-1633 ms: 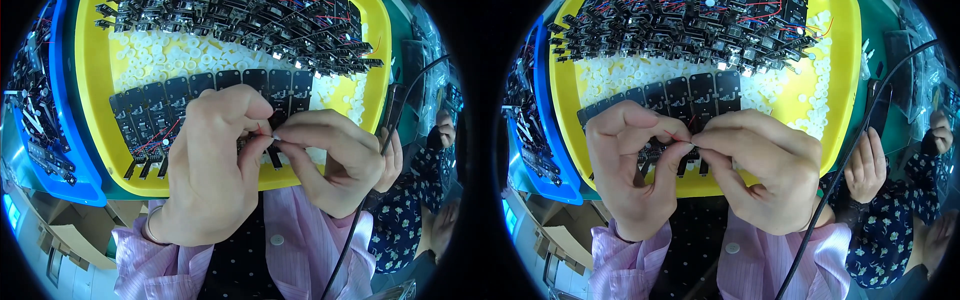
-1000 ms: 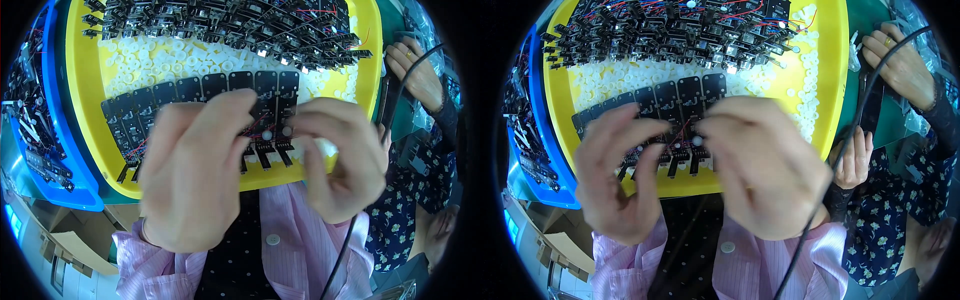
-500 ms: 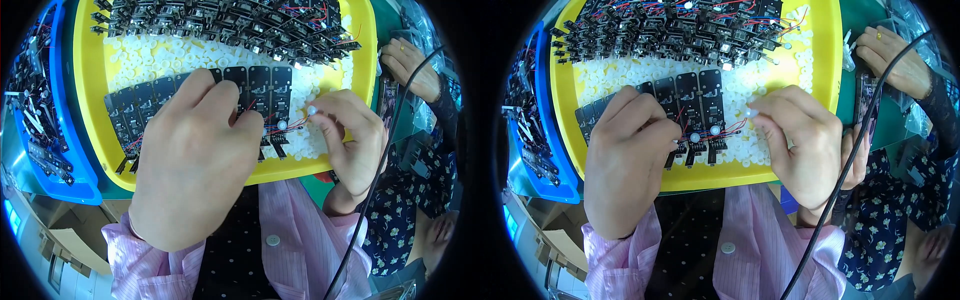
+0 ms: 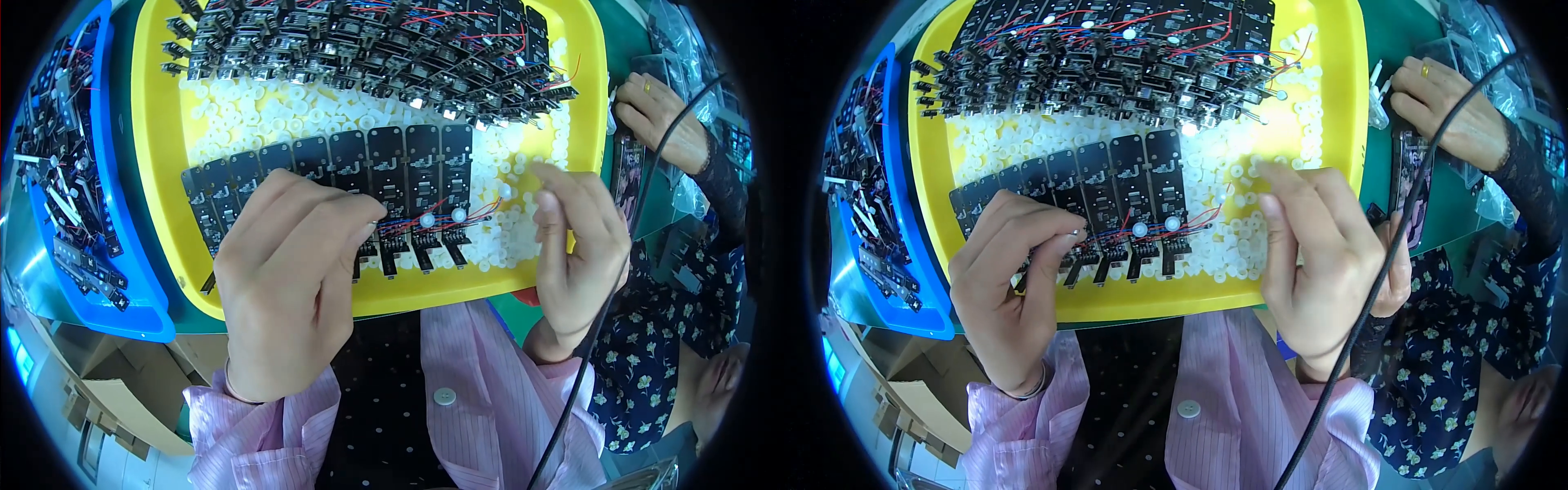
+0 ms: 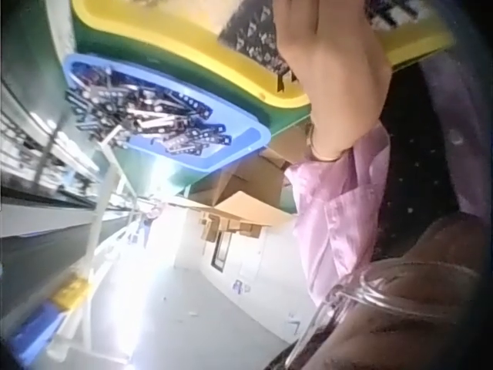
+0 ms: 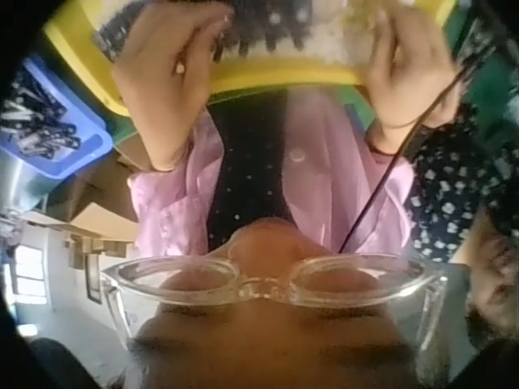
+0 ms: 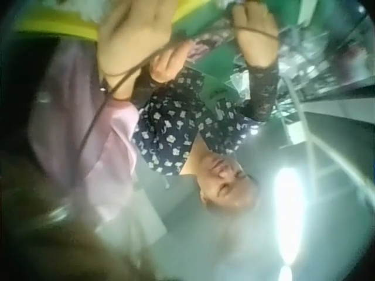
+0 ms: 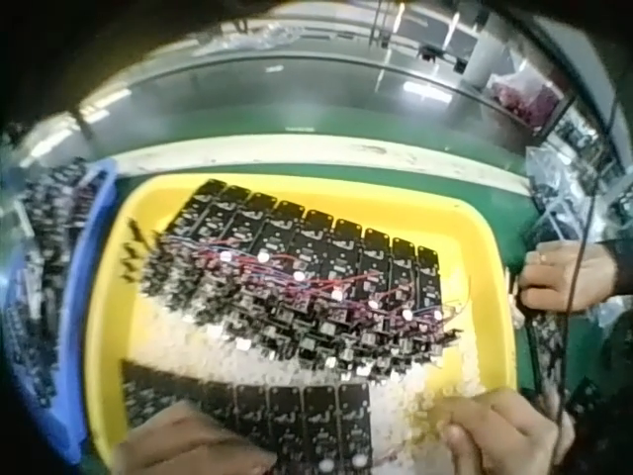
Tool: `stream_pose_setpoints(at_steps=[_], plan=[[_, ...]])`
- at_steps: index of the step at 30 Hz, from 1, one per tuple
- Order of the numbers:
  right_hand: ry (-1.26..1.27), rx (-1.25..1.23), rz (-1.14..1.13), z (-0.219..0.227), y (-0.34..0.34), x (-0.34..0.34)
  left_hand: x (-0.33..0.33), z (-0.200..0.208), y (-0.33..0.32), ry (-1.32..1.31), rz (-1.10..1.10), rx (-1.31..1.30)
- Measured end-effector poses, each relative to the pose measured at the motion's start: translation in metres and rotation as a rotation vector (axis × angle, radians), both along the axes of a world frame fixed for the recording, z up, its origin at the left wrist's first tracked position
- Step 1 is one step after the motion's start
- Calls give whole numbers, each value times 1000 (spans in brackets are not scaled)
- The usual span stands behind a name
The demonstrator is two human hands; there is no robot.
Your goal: The person assembles electronic circuit boards by manually attaching small plastic components to the boards.
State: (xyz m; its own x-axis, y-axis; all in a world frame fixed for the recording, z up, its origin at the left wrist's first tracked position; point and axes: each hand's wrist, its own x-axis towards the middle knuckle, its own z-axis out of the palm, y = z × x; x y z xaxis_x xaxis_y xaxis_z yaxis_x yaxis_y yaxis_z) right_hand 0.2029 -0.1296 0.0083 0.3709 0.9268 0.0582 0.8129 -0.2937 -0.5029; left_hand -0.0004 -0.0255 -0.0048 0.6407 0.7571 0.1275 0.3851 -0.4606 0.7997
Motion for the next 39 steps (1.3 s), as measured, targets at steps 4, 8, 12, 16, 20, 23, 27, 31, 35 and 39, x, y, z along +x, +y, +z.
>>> stream_pose_setpoints(at_steps=[4,8,12,16,20,23,27,31,35,39], plan=[[317,214,65,8,6,-19,6,-2,1,-54,13,-38],[751,78,179,14,24,-36,5,0,-4,-122,108,-245],[895,40,129,-3,36,-39,0,-1,-6,-163,116,-255],[819,101,110,-14,40,-42,-6,-5,-4,-95,39,-214],[935,6,75,-16,37,-41,-9,-6,-5,-125,32,-230],[886,39,152,-18,41,-38,-8,-8,-6,-124,48,-245],[795,-22,291,-12,42,-33,-7,-8,-7,-119,62,-263],[694,22,295,-17,42,-42,-6,-11,-8,-108,52,-95],[558,63,327,-18,42,-48,-2,-19,-14,-229,201,-20],[521,73,341,-19,42,-50,-7,-13,-7,-146,22,152]])
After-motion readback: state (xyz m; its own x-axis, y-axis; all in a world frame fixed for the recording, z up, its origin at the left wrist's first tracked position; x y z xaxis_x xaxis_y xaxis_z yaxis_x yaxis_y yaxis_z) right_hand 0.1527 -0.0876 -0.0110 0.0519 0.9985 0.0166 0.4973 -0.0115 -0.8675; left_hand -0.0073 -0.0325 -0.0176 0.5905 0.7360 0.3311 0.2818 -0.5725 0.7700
